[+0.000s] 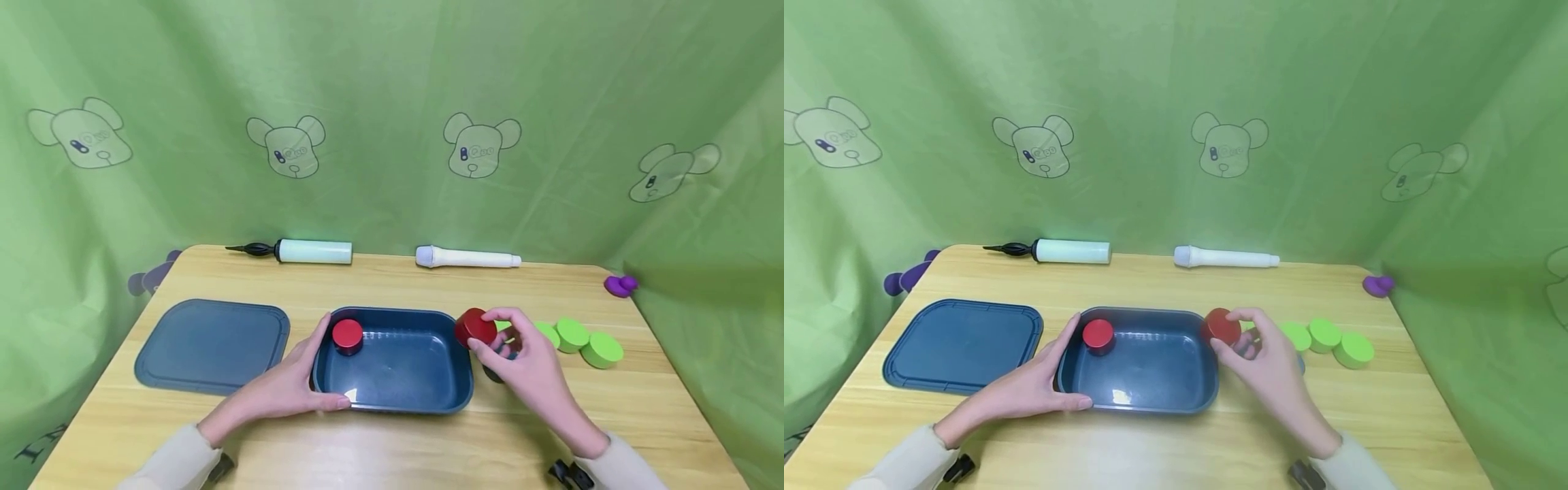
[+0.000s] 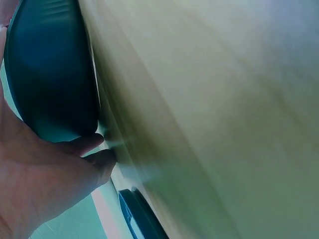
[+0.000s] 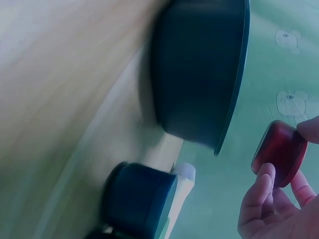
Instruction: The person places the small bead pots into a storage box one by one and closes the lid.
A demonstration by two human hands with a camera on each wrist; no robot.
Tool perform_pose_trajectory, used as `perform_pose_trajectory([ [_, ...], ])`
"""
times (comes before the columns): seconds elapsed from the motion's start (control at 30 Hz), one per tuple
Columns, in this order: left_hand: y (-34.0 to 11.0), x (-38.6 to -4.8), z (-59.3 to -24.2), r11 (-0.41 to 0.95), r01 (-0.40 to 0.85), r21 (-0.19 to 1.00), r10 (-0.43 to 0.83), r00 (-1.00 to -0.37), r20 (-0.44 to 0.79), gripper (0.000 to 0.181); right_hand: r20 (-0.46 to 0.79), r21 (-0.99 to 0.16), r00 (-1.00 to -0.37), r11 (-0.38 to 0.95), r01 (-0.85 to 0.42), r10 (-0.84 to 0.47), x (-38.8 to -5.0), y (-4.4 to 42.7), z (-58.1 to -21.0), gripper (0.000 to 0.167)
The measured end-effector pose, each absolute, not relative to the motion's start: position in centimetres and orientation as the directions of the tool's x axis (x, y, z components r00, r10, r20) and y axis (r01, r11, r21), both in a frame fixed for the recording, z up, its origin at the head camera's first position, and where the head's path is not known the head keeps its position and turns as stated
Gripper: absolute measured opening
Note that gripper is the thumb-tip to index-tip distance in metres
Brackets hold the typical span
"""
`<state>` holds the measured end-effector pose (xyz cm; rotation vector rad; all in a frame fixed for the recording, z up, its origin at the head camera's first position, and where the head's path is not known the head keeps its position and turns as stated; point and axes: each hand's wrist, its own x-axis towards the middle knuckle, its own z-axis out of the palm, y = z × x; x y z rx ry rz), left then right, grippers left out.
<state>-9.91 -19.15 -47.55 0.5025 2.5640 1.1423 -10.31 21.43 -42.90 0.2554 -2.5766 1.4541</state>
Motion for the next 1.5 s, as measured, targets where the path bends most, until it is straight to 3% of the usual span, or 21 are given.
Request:
perform_pose_trajectory([
  [0.33,-19.2,-10.0,-47.7,0.612,0.2,0.765,0.429,-0.897,-0.109,0.14,0.16,-0.841,-0.976,0.497,-0.212,-0.146,-11.8,18.6,-43.7,0.041],
  [1.03,-19.1,-10.0,-47.7,0.61,0.195,0.768,0.425,-0.899,-0.109,0.139,0.137,-0.805,-0.945,0.523,-0.281,-0.298,-13.9,13.2,-45.2,0.046],
  [1.5,-19.0,-9.9,-47.6,0.615,0.179,0.768,0.426,-0.895,-0.133,0.137,0.056,-0.761,-0.945,0.599,-0.249,-0.321,-14.6,10.6,-47.2,0.042],
])
